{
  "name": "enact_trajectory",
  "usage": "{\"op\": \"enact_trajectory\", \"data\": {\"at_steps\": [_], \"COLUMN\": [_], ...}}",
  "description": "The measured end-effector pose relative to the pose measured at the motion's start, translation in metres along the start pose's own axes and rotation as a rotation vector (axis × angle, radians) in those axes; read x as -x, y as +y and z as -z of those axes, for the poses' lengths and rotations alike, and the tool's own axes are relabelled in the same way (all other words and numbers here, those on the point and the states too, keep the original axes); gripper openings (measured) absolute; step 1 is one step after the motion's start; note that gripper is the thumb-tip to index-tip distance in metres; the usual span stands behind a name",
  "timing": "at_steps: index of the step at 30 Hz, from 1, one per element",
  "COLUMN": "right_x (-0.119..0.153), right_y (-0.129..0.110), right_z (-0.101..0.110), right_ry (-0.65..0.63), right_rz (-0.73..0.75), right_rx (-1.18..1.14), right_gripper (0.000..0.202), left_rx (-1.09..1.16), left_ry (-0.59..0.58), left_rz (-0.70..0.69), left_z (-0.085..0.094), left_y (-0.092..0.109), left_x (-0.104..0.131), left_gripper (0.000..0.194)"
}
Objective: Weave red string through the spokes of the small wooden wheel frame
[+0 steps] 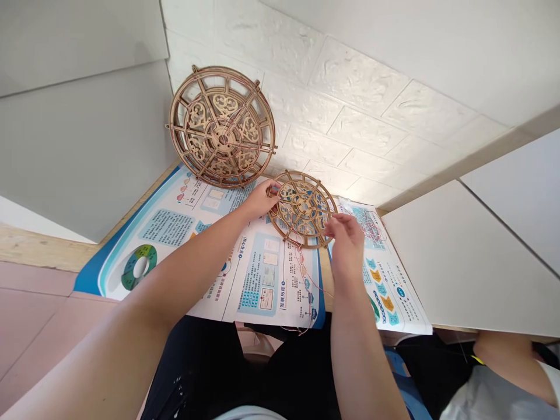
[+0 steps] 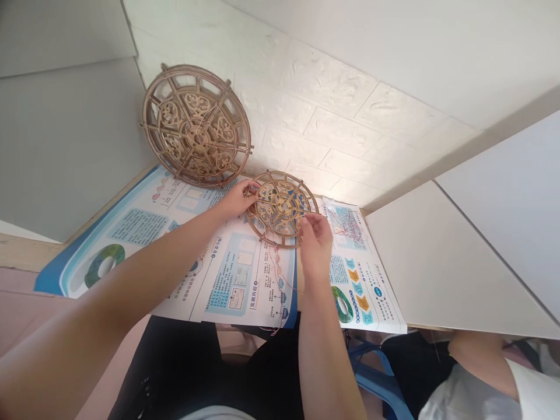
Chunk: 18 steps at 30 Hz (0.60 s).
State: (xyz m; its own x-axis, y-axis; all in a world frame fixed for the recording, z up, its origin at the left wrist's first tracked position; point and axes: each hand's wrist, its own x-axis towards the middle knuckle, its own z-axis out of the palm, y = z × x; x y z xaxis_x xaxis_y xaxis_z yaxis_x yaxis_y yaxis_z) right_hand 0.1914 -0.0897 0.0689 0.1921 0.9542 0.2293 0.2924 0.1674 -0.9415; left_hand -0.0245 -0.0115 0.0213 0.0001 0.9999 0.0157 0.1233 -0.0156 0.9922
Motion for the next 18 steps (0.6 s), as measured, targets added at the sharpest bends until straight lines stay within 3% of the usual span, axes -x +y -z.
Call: {"op": "enact_trajectory", "data": {"at_steps": [2,4,6,8,13,18], "right_x": [0.002,0.010,0.025,0.044,0.082,0.092], "right_y": [-0.019,-0.035,-0.042,-0.040,-0.011,0.007], "right_z": [0.018,0.033,0.042,0.044,0.035,0.020], "right_ry": [-0.089,-0.258,-0.437,-0.538,-0.442,-0.415], "right_rz": [-0.047,-0.072,-0.077,-0.081,-0.051,-0.038], "right_rx": [0.058,0.221,0.413,0.573,0.703,0.724], "right_gripper": [0.020,0.023,0.026,0.028,0.022,0.018], "left_rx": [0.003,0.008,0.029,0.038,-0.001,-0.035], "left_ry": [-0.005,-0.012,-0.021,-0.024,-0.014,-0.003], "left_rz": [-0.005,-0.012,-0.015,-0.012,0.002,0.027], "left_z": [0.000,0.000,-0.001,-0.001,-0.001,-0.001], "left_y": [-0.002,-0.004,-0.006,-0.008,-0.004,0.004], "left_x": [-0.001,-0.002,-0.003,-0.004,0.000,0.005], "left_gripper": [0.019,0.019,0.019,0.018,0.021,0.023]}}
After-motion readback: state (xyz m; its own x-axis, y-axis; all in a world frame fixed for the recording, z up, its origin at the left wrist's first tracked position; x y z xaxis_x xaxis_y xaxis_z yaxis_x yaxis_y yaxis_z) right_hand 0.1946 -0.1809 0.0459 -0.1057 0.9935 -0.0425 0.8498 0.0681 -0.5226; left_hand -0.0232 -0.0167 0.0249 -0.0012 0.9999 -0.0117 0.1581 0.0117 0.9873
